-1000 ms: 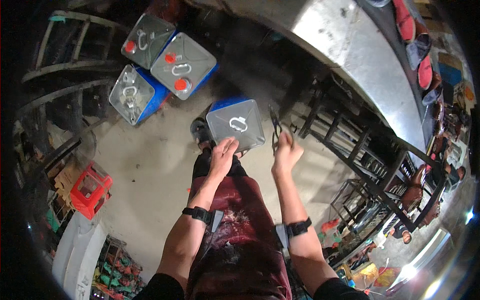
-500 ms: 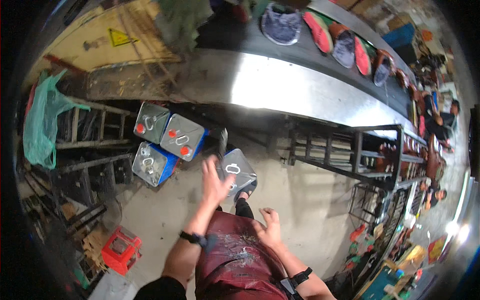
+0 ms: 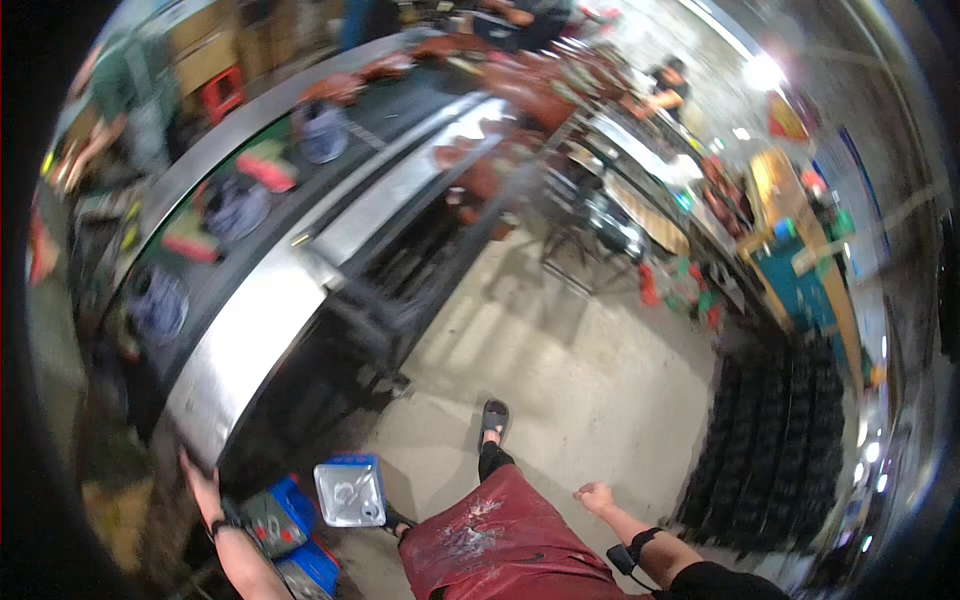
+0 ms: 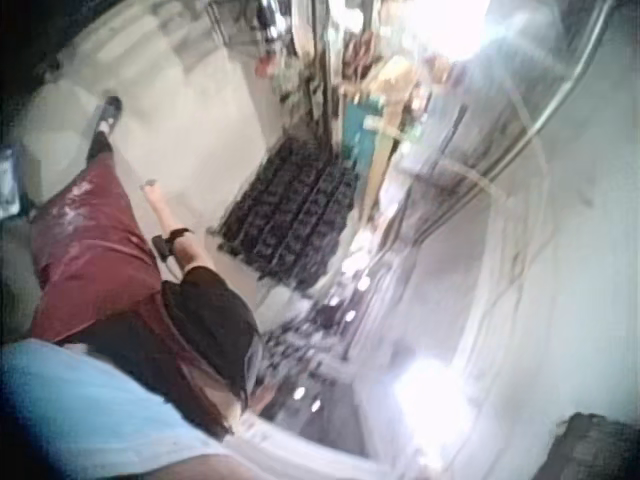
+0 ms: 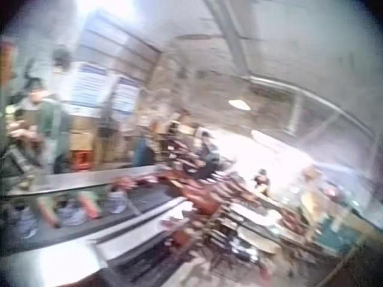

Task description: The worker pours liquid from a large metal container into a smaller white plastic jug in an industrial setting.

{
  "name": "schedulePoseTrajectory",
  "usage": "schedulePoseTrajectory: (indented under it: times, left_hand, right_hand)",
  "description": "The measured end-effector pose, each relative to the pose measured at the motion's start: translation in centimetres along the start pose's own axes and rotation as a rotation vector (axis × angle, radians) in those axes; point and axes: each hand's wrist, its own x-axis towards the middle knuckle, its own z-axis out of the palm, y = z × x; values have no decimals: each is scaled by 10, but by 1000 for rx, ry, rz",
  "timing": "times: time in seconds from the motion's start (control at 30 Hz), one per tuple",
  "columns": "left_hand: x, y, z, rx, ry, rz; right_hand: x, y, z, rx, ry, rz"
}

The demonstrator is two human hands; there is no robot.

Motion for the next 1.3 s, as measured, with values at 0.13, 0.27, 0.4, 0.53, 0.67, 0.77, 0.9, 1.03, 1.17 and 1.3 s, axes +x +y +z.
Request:
schedulePoseTrajectory:
  times: [0.13,0.27,0.4,0.53,0.67,0.77,0.9,1.03,1.17,1.3]
  left_hand:
    - [-28,86,144,-120,573,-574]
    - [-145,42,288,821,-209,62]
    - [-245,121,522,554,-828,-86]
    - [-277,270,704,390,-1185,-548]
    - [-240,330,855,525,-1278,-134]
    - [-211,360,966,617,-1332,-60]
    - [-197,434,1119,721,-1560,70]
    - [-213,503,1255,764,-1561,337]
    - [-248,592,1374,508,-1513,577]
    - [-299,675,1458,537,-1464,482]
  right_hand:
    - [55,27,-44,71,-177,302]
    - [183,35,-84,230,-436,374]
    - [289,-35,-158,329,-214,162]
    - [395,-156,-265,401,12,-23]
    - [463,-226,-345,493,104,-276]
    - [500,-241,-392,486,51,-296]
    - [541,-187,-402,532,141,18]
    - [549,-142,-446,710,138,486]
    - [641,-111,-496,392,294,447]
    - [792,-178,-614,305,571,22]
